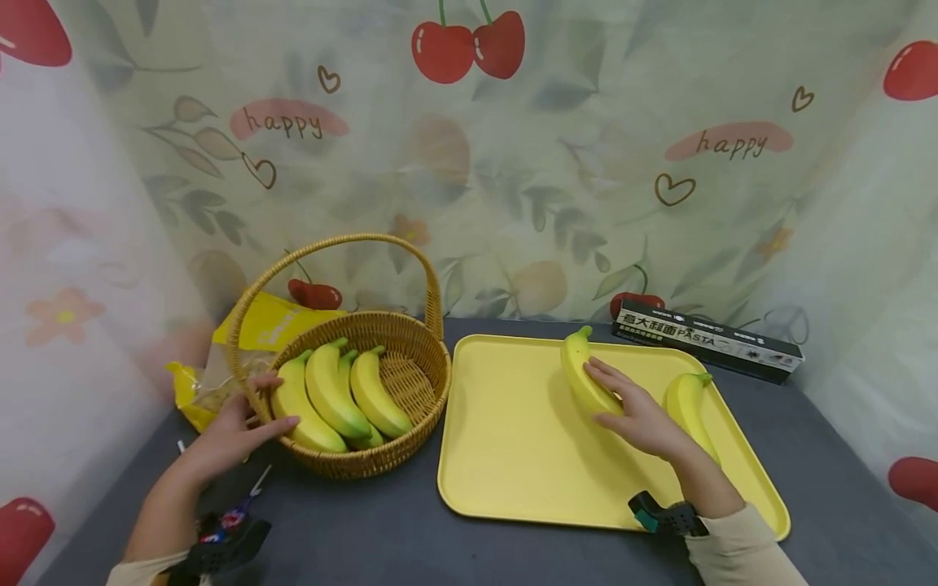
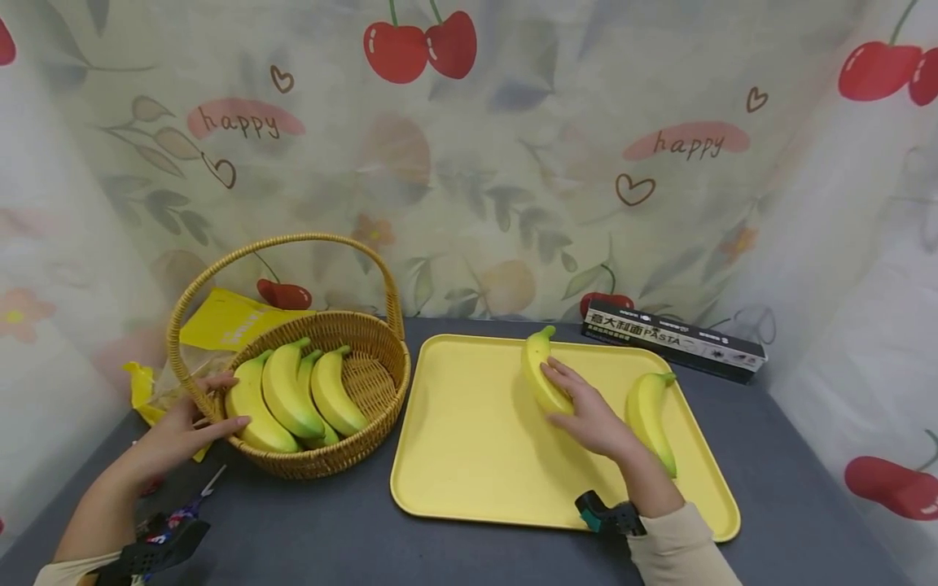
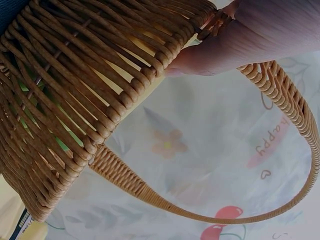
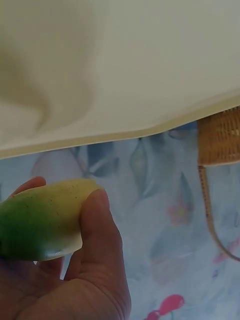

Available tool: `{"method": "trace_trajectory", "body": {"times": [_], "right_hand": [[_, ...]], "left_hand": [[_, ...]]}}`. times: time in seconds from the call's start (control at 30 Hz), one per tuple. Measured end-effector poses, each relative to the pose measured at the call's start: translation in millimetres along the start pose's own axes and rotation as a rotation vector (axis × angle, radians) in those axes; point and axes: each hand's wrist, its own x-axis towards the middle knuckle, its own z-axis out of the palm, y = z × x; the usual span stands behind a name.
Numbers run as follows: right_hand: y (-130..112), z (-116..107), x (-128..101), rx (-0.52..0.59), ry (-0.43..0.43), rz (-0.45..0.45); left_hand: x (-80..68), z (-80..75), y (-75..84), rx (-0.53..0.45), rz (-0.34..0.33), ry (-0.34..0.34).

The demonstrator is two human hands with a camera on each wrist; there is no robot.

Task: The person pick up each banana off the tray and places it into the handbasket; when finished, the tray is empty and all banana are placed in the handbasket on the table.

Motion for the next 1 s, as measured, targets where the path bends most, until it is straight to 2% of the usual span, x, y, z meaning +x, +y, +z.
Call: {"method": "trace_trajectory", "body": {"times": [0.4,0.73,1.0], "right_hand": [[-36,20,16,-0.02,-0.086,-0.147],[-77,37,27,-0.012,-0.248,-0.268],[-96,48,35,-0.044,-0.358,-0.355]], "left_hand": [[-0.5,-0.4,0.2,-0.011,-0.007,-0.001],[-0.2,0.5,0.3,-0.013,-0.006,0.002],[0.3,0.8,-1.4,-0.03,-0.007,0.001]]}}
